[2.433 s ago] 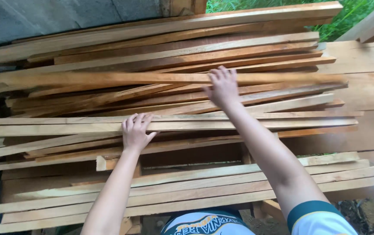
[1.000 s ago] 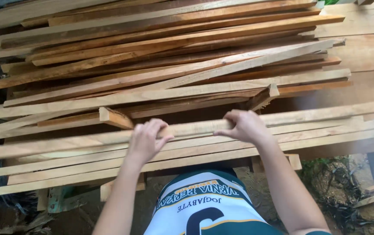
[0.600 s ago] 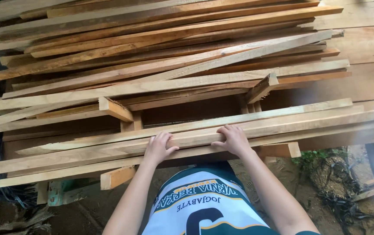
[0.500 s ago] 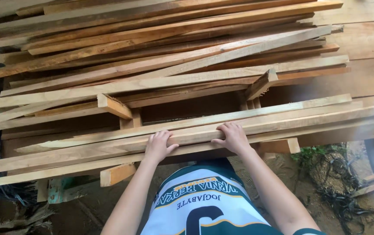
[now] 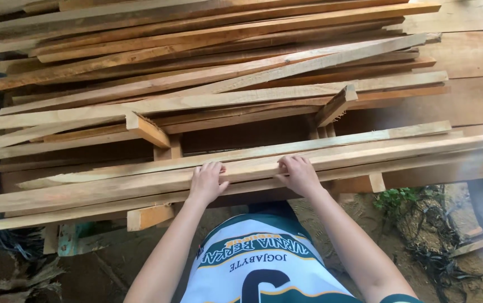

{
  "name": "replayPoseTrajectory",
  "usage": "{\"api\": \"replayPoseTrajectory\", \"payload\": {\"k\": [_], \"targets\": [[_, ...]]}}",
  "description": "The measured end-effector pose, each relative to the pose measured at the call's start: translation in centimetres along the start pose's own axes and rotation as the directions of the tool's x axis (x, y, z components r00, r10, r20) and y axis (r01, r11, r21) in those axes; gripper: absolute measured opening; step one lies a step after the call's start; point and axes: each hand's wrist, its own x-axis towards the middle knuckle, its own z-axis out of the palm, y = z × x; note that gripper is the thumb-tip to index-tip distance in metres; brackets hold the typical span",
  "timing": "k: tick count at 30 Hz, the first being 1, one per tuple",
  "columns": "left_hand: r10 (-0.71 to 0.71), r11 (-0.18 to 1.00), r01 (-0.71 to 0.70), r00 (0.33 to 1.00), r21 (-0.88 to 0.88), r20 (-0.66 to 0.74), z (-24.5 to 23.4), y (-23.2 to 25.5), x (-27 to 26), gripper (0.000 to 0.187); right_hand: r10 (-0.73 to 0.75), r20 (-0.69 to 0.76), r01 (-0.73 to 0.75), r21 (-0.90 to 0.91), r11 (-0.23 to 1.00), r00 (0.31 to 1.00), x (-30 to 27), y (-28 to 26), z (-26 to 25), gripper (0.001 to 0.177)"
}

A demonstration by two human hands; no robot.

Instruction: Organizing and sorting through a large stack of long wooden planks.

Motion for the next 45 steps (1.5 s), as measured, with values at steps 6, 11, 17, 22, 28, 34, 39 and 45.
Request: {"api": "replayPoseTrajectory", "payload": {"k": [6, 11, 17, 22, 28, 34, 39, 45], "targets": [[0.039, 0.999, -0.039, 0.997, -0.004, 0.073, -1.3, 0.7, -1.6, 0.047, -0.1, -0.176, 0.093, -0.044, 0.995, 0.979, -1.4, -0.2, 2.6, 0.051], [0.027, 0.999, -0.028, 0.999, 0.021, 0.033, 1.2, -0.4, -1.2, 0.046, -0.149, -0.184, 0.138, -0.073, 0.988, 0.971, -0.8, 0.1, 2.5, 0.05], [-0.004, 1.0, 0.004, 0.996, -0.009, 0.088, 0.2, -0.1, -0.3, 0.046, -0.06, 0.082, 0.064, -0.05, 0.997, 0.995, 1.5, -0.7, 0.1, 0.048], [-0.003, 1.0, 0.007, 0.989, -0.022, 0.146, 1.5, -1.4, 1.4, 0.05, -0.038, 0.323, 0.07, -0.086, 0.994, 0.946, 4.0, -1.2, -1.0, 0.048], [-0.019, 0.999, 0.023, 0.988, -0.027, 0.152, 0.2, -0.8, 2.1, 0.04, 0.058, 0.42, -0.039, -0.055, 0.998, 0.906, 3.8, -0.4, 0.2, 0.058], [-0.004, 1.0, 0.004, 0.991, -0.002, 0.132, -2.3, 0.5, 1.1, 0.043, -0.109, 0.105, 0.111, -0.01, 0.994, 0.988, 2.6, -2.8, -1.4, 0.053], [0.004, 1.0, -0.003, 0.994, -0.017, 0.11, -2.3, 0.8, -0.3, 0.05, -0.183, -0.041, 0.185, 0.035, 0.982, 0.982, 1.8, -2.0, 0.9, 0.044], [0.056, 0.998, -0.053, 0.993, -0.028, 0.107, -2.0, 0.3, -0.6, 0.043, -0.319, -0.08, 0.321, 0.021, 0.947, 0.944, 1.4, -0.3, 3.1, 0.044]]}}
